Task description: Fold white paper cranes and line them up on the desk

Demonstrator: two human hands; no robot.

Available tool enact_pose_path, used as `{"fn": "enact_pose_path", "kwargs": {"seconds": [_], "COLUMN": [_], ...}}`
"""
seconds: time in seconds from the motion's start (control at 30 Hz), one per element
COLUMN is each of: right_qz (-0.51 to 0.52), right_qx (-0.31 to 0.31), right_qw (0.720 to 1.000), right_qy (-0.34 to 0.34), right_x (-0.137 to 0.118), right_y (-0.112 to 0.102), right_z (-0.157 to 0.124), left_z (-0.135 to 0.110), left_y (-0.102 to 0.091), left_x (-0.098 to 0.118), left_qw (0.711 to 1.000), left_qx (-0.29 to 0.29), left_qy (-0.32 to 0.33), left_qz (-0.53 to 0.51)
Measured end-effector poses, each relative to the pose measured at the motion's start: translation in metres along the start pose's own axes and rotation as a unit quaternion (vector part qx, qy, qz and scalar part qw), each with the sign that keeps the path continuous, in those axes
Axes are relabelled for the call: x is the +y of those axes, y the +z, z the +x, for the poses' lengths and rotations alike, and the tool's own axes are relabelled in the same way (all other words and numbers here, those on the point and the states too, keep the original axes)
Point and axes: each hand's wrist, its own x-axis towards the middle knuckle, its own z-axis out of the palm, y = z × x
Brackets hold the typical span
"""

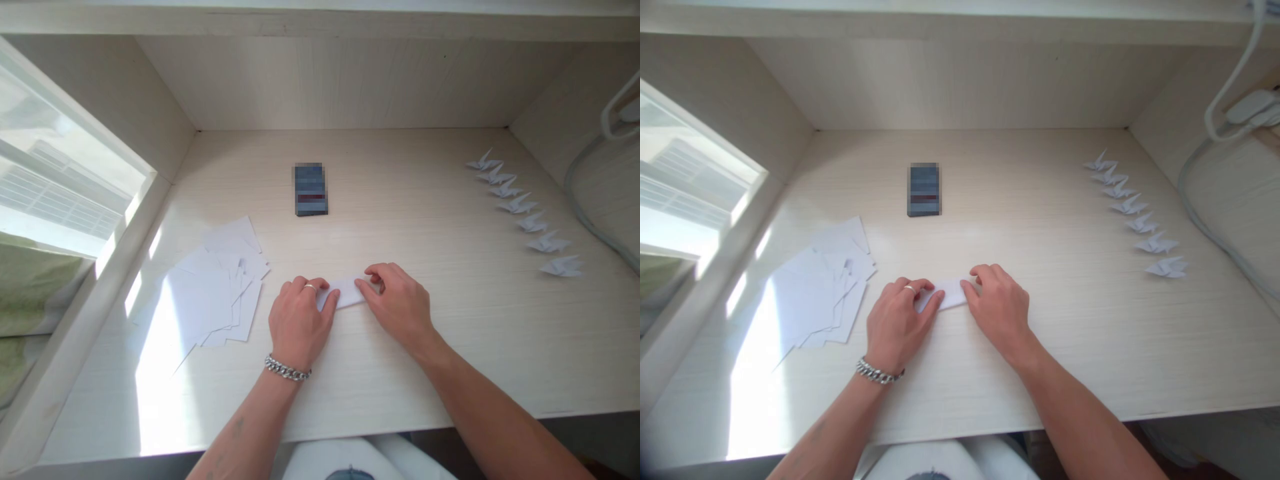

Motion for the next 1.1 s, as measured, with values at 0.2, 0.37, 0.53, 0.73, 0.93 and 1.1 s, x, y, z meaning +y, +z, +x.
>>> {"fn": "enact_pose_path", "kwargs": {"seconds": [0.2, 0.37, 0.53, 0.73, 0.93, 1.1], "right_qz": [0.015, -0.019, -0.042, -0.052, -0.057, -0.111], "right_qx": [0.004, -0.022, -0.055, -0.067, -0.07, -0.079], "right_qw": [0.958, 0.953, 0.959, 0.962, 0.967, 0.966], "right_qy": [-0.285, -0.303, -0.276, -0.259, -0.24, -0.217], "right_x": [-0.012, -0.012, -0.013, -0.018, -0.014, 0.014], "right_y": [0.008, 0.015, 0.013, 0.014, 0.016, 0.003], "right_z": [-0.038, -0.058, -0.06, -0.062, -0.07, -0.069], "left_z": [-0.001, -0.003, -0.007, -0.032, -0.06, -0.06], "left_y": [0.0, 0.002, 0.006, 0.005, 0.008, 0.003], "left_x": [0.0, -0.003, -0.022, -0.031, -0.014, -0.01], "left_qw": [1.0, 0.999, 0.993, 0.976, 0.984, 0.985], "left_qx": [0.0, 0.008, 0.036, 0.119, 0.038, 0.003], "left_qy": [0.012, 0.035, 0.107, 0.172, 0.172, 0.158], "left_qz": [0.01, 0.011, -0.023, -0.058, 0.04, 0.073]}}
